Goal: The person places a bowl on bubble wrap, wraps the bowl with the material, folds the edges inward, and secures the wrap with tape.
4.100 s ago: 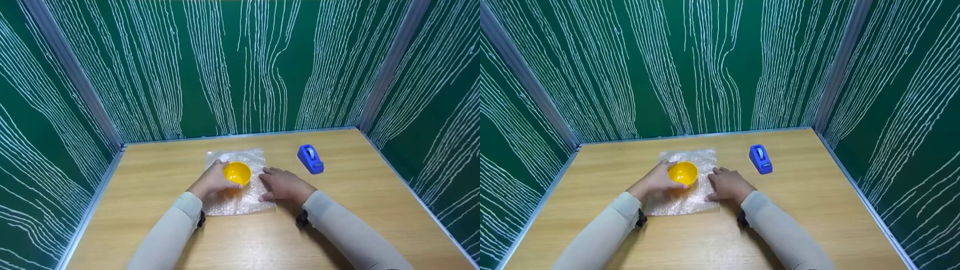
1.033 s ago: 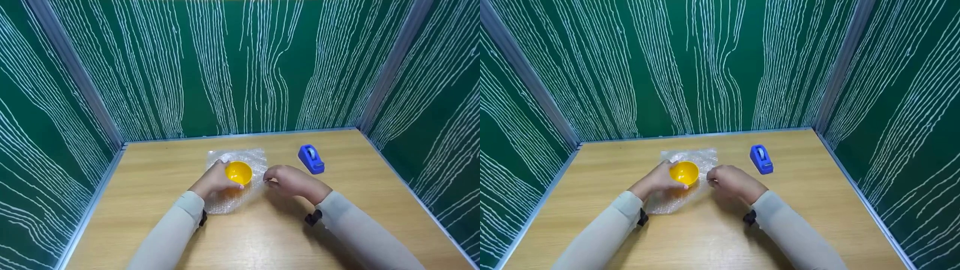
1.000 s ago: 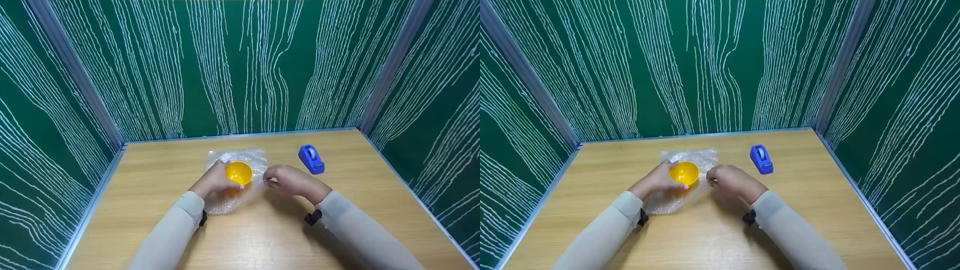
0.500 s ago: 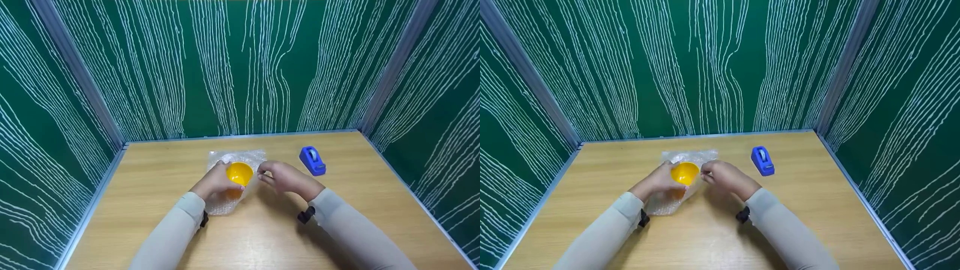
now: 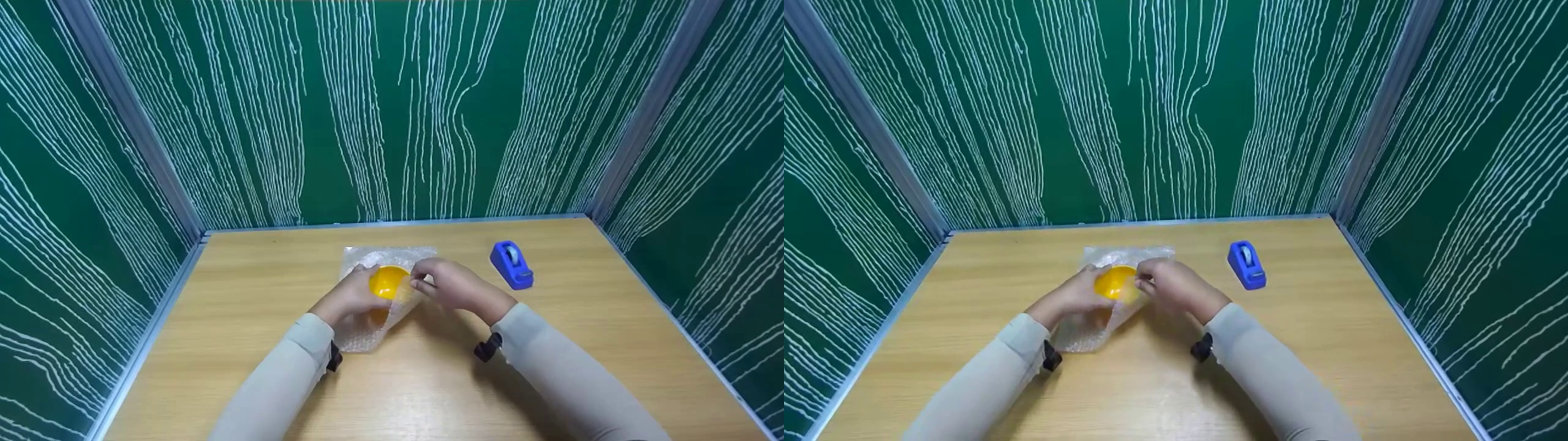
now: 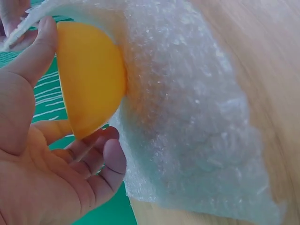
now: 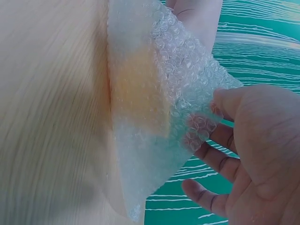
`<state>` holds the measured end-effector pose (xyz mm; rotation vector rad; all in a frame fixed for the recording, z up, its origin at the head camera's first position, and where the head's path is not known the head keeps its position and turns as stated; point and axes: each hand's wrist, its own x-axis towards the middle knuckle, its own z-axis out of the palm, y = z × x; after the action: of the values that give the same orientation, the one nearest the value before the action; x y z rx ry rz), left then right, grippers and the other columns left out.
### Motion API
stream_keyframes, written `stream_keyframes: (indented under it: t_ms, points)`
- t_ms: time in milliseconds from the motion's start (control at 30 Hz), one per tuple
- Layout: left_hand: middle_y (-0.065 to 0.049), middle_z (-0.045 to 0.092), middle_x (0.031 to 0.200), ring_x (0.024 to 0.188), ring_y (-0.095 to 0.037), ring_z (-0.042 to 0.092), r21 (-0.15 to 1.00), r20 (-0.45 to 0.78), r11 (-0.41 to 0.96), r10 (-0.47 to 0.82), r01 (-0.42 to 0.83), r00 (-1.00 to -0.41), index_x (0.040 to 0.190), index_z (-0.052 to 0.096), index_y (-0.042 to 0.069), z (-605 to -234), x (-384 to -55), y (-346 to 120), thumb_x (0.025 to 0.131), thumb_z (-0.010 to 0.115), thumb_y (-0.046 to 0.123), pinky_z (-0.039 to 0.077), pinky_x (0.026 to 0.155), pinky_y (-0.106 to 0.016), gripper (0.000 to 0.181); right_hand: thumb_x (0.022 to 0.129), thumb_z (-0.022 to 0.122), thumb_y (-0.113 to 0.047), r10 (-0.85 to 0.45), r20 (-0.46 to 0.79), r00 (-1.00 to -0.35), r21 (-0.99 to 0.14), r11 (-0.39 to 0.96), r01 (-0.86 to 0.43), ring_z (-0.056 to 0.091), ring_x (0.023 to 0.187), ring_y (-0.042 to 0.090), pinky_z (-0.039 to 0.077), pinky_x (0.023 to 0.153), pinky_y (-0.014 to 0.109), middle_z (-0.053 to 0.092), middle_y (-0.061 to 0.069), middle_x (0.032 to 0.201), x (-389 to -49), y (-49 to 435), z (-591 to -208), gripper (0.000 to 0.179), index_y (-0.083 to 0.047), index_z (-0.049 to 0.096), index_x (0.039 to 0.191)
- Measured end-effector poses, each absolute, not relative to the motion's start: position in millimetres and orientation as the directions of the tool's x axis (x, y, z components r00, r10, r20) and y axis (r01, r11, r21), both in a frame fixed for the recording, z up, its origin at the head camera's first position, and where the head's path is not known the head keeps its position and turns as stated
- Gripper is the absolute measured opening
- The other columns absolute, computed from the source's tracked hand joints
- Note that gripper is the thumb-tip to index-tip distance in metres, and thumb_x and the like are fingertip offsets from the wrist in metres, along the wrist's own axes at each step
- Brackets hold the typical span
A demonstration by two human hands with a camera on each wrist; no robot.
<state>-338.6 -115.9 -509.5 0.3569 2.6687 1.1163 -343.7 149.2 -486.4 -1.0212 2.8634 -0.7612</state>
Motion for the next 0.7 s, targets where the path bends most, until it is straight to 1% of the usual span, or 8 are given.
stream_keyframes:
  t_ms: [100,200,300,433,600,700]
  points:
    - [-0.02,0.053,0.166,0.127,-0.033,0.062,0.704,-0.128,0.7,0.29,0.119,-0.949,0.172,0.047,0.004,-508.3,-340.3,-115.0,0.1,0.085,0.045,0.054,0.126,-0.048,0.091,0.114,0.07,-0.027,-0.601,0.151,-0.785,-0.44,0.67,-0.598,0.075,0.107,0.026,0.064,0.111,0.051,0.081,0.004,0.113,-347.8,145.2,-487.4,0.016,-0.014,0.079,0.114]
    - [-0.019,0.05,0.17,0.134,-0.033,0.061,0.713,-0.118,0.695,0.252,0.095,-0.96,0.17,0.05,0.004,-506.6,-342.5,-113.6,0.111,0.073,0.046,0.052,0.129,-0.048,0.076,0.115,0.069,-0.029,-0.59,0.132,-0.797,-0.44,0.685,-0.58,0.074,0.106,0.024,0.065,0.109,0.05,0.081,0.003,0.114,-351.8,140.4,-488.0,0.017,-0.015,0.079,0.114]
    - [-0.018,0.052,0.168,0.137,-0.032,0.062,0.722,-0.088,0.685,0.232,0.099,-0.969,0.166,0.055,0.005,-505.8,-344.9,-111.6,0.117,0.064,0.041,0.053,0.128,-0.048,0.062,0.115,0.07,-0.031,-0.571,0.1,-0.815,-0.451,0.704,-0.549,0.074,0.106,0.023,0.065,0.11,0.049,0.081,0.003,0.115,-354.9,135.3,-486.5,0.017,-0.016,0.079,0.114]
    - [-0.019,0.056,0.161,0.138,-0.032,0.064,0.735,-0.045,0.668,0.218,0.116,-0.975,0.159,0.064,0.006,-506.5,-347.8,-109.4,0.119,0.059,0.037,0.055,0.125,-0.047,0.051,0.114,0.071,-0.032,-0.554,0.074,-0.829,-0.459,0.719,-0.522,0.074,0.107,0.023,0.065,0.111,0.049,0.082,0.002,0.115,-358.7,128.8,-484.4,0.017,-0.017,0.079,0.115]
    - [-0.02,0.058,0.158,0.148,-0.036,0.06,0.76,0.0,0.637,0.2,0.13,-0.98,0.148,0.073,0.004,-509.7,-350.7,-108.5,0.118,0.061,0.036,0.047,0.133,-0.051,0.045,0.114,0.071,-0.03,-0.555,0.081,-0.828,-0.438,0.726,-0.53,0.075,0.108,0.024,0.064,0.11,0.049,0.082,0.003,0.114,-364.3,122.6,-485.8,0.016,-0.016,0.079,0.113]
    - [-0.021,0.06,0.156,0.148,-0.037,0.061,0.766,0.019,0.626,0.199,0.143,-0.98,0.143,0.075,0.004,-511.2,-351.5,-108.2,0.118,0.062,0.036,0.046,0.134,-0.053,0.044,0.114,0.071,-0.029,-0.549,0.087,-0.831,-0.424,0.734,-0.53,0.076,0.111,0.026,0.064,0.112,0.05,0.082,0.005,0.116,-368.3,119.4,-487.9,0.016,-0.015,0.08,0.112]
